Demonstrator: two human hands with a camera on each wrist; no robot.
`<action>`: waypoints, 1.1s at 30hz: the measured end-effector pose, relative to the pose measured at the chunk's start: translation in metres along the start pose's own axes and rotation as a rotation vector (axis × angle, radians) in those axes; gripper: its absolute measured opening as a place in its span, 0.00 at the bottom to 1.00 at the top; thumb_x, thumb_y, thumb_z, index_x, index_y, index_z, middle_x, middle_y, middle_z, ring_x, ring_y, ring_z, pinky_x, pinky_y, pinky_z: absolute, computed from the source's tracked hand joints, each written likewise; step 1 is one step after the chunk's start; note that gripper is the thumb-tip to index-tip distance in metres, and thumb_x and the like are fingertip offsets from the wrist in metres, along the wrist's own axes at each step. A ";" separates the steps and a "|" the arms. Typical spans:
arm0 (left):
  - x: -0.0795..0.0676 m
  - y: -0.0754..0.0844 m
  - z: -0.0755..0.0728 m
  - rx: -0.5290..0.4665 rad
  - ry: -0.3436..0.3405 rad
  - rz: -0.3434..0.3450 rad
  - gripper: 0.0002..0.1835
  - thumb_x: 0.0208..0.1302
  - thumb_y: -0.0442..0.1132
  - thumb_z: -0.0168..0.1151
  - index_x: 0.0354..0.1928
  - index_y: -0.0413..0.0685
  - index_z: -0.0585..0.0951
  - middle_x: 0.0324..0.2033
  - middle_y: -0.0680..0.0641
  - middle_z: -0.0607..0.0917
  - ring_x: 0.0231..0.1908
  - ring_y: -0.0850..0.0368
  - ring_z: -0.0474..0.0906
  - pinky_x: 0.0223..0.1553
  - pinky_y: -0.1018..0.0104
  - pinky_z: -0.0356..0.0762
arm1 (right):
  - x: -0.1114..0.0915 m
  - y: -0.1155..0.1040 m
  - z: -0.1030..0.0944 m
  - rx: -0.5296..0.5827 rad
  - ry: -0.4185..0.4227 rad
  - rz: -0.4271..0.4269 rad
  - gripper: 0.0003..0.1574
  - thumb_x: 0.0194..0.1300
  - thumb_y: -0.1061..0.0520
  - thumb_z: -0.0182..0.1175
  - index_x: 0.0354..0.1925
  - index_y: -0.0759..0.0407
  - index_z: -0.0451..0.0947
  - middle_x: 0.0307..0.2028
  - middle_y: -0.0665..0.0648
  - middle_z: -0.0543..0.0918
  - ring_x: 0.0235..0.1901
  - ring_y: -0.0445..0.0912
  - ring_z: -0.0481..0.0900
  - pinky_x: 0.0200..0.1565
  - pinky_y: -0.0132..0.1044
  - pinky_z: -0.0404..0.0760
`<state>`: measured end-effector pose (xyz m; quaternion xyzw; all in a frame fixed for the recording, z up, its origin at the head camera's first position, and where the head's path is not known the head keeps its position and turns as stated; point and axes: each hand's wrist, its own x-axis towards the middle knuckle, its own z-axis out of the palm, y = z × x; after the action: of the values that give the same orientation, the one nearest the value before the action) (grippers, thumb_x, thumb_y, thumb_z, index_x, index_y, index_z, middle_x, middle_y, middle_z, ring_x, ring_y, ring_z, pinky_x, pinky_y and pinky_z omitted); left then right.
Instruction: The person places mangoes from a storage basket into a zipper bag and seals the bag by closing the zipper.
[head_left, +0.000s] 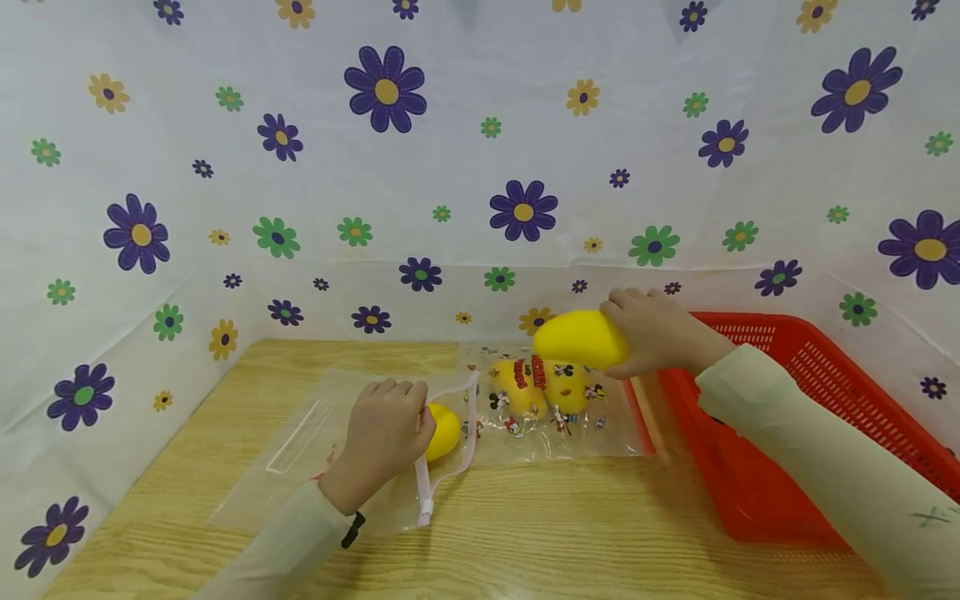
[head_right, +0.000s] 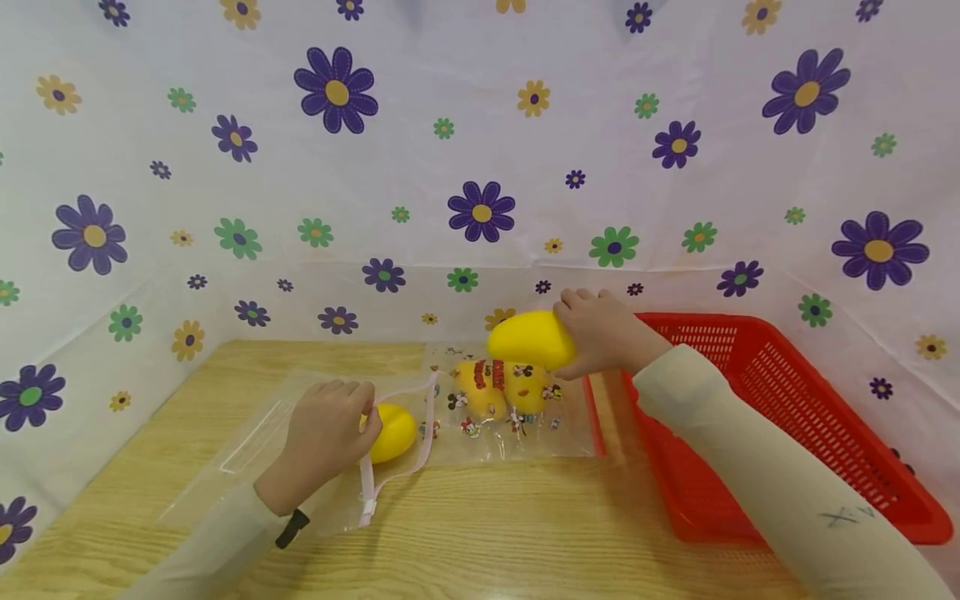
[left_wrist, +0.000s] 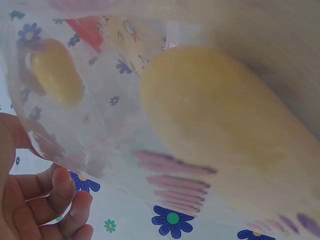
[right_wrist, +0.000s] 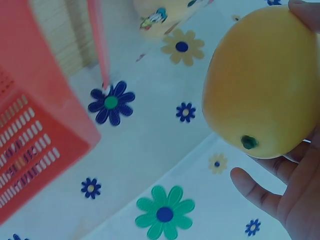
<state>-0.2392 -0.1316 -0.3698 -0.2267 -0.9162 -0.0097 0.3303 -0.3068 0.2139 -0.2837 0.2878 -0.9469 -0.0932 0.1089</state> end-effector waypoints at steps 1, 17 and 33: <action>0.000 0.000 0.000 -0.001 0.000 -0.001 0.10 0.48 0.40 0.65 0.22 0.44 0.74 0.15 0.50 0.76 0.19 0.55 0.68 0.28 0.62 0.71 | 0.002 -0.003 0.001 0.003 -0.003 -0.007 0.46 0.40 0.34 0.69 0.51 0.60 0.71 0.45 0.58 0.75 0.44 0.52 0.72 0.47 0.49 0.74; -0.001 0.000 -0.001 -0.003 0.010 -0.009 0.09 0.48 0.40 0.65 0.23 0.44 0.75 0.16 0.50 0.77 0.19 0.55 0.69 0.29 0.62 0.72 | 0.026 -0.048 0.016 0.089 -0.063 -0.087 0.46 0.41 0.35 0.68 0.54 0.58 0.70 0.51 0.57 0.75 0.48 0.51 0.72 0.54 0.50 0.73; -0.002 -0.001 -0.002 -0.002 0.018 -0.007 0.10 0.47 0.40 0.66 0.22 0.44 0.75 0.15 0.50 0.75 0.19 0.56 0.67 0.29 0.62 0.72 | 0.034 -0.078 0.037 0.028 -0.122 -0.103 0.50 0.42 0.30 0.65 0.57 0.57 0.69 0.57 0.58 0.74 0.52 0.53 0.73 0.54 0.52 0.74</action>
<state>-0.2372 -0.1331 -0.3694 -0.2239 -0.9140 -0.0138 0.3382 -0.3028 0.1351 -0.3323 0.3314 -0.9369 -0.1029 0.0420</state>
